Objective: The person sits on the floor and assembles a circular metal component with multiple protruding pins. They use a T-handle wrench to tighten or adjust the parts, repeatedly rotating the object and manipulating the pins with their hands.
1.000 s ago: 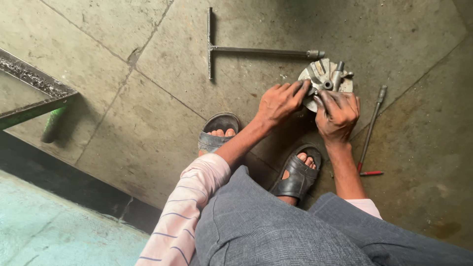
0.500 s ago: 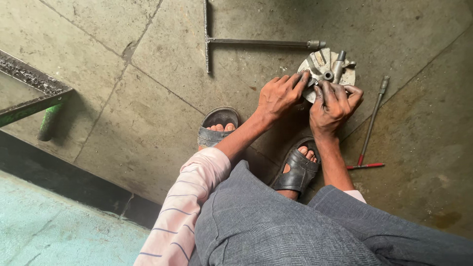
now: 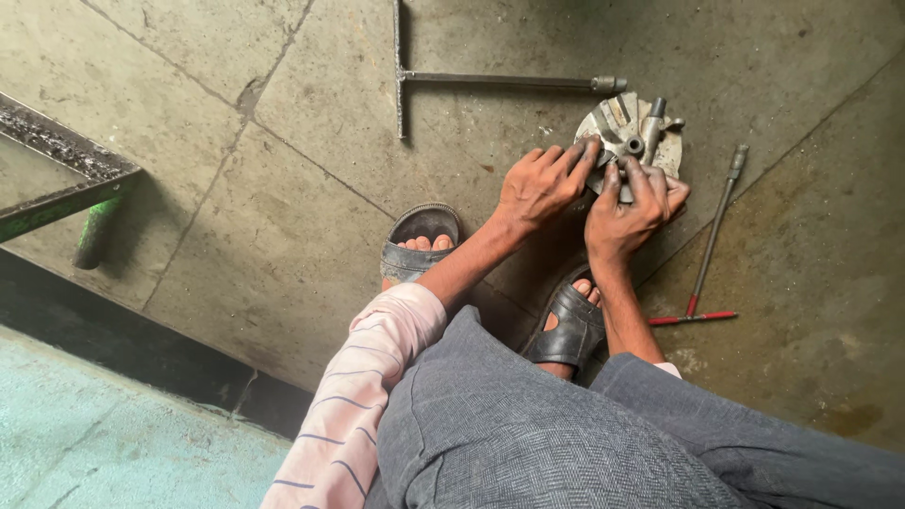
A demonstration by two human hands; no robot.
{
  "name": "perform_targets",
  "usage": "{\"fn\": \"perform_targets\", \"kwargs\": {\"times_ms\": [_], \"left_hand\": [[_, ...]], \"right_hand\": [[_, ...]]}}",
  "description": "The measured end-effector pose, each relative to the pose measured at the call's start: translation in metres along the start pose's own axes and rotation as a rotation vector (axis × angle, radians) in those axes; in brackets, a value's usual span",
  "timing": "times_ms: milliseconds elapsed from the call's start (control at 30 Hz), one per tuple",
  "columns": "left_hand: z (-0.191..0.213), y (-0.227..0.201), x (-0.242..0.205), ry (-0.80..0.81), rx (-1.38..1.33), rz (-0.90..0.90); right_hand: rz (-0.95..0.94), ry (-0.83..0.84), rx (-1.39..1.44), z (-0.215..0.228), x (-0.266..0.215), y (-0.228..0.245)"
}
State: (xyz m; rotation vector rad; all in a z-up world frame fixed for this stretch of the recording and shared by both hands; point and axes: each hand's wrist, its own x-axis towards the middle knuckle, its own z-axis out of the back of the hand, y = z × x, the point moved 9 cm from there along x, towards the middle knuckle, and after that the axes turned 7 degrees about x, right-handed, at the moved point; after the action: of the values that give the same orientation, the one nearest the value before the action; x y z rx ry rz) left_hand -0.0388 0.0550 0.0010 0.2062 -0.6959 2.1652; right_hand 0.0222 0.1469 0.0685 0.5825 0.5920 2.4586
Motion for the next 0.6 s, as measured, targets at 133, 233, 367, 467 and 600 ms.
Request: {"fn": "perform_targets", "kwargs": {"times_ms": [133, 233, 367, 467, 600], "left_hand": [[0.007, -0.002, -0.005, -0.030, -0.025, 0.044], [0.013, 0.001, 0.003, 0.022, 0.001, 0.053], [0.015, 0.010, 0.012, 0.243, -0.152, 0.135], [0.007, 0.031, 0.018, 0.320, -0.595, 0.291], [-0.018, 0.067, 0.041, 0.266, -0.890, 0.330]], "right_hand": [[-0.024, 0.013, -0.034, 0.007, -0.003, -0.001], [0.059, 0.074, -0.005, 0.009, 0.010, 0.005], [0.121, 0.150, 0.014, 0.015, 0.016, 0.006], [0.190, 0.170, 0.003, 0.018, 0.014, 0.007], [0.255, 0.237, -0.037, 0.014, 0.014, 0.009]]}}
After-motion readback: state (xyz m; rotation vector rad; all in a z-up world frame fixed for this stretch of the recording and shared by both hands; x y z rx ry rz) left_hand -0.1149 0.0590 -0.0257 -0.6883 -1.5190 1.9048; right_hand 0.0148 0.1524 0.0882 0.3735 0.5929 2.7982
